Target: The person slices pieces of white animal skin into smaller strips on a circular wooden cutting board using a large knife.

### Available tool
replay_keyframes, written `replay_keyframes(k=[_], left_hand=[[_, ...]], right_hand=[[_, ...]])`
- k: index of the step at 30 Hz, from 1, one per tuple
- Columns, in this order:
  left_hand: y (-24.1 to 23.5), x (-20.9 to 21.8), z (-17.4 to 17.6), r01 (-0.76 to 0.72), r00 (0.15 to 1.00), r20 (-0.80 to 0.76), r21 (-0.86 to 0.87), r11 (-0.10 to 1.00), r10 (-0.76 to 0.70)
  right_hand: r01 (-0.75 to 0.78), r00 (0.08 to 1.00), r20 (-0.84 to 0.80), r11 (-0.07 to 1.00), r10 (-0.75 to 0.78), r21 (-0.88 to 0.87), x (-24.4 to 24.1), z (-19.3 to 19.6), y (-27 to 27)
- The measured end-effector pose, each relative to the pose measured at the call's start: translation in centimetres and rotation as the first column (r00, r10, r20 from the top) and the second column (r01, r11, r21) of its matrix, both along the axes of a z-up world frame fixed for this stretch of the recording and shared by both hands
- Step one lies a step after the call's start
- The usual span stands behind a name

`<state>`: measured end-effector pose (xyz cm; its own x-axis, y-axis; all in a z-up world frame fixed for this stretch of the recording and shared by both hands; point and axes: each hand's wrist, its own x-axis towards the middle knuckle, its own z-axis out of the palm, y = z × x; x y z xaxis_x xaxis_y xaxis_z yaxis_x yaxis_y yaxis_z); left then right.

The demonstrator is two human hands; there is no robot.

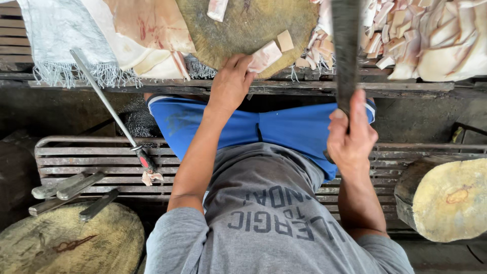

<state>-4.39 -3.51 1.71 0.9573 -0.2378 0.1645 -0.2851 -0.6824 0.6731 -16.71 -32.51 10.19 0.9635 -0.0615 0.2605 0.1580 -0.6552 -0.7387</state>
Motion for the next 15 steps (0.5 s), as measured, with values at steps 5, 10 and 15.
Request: replay_keyframes(k=[5,10,15], left_hand=[[0.3,-0.1,0.2,0.028,0.998,0.056,0.034,0.999,-0.03],[0.0,-0.3,0.7,0.015,1.0,-0.008,0.045,0.999,-0.014],[-0.4,0.3,-0.2,0.007,1.0,0.013,0.05,0.999,-0.008]], right_hand=[[-0.143,0.988,-0.108,0.923,0.111,-0.359,1.6,-3.1,3.1],[-0.197,0.97,-0.198,0.934,0.141,-0.299,1.4,-2.8,2.3],[-0.045,0.997,0.055,0.998,0.047,-0.032,0.2,-0.3,0.8]])
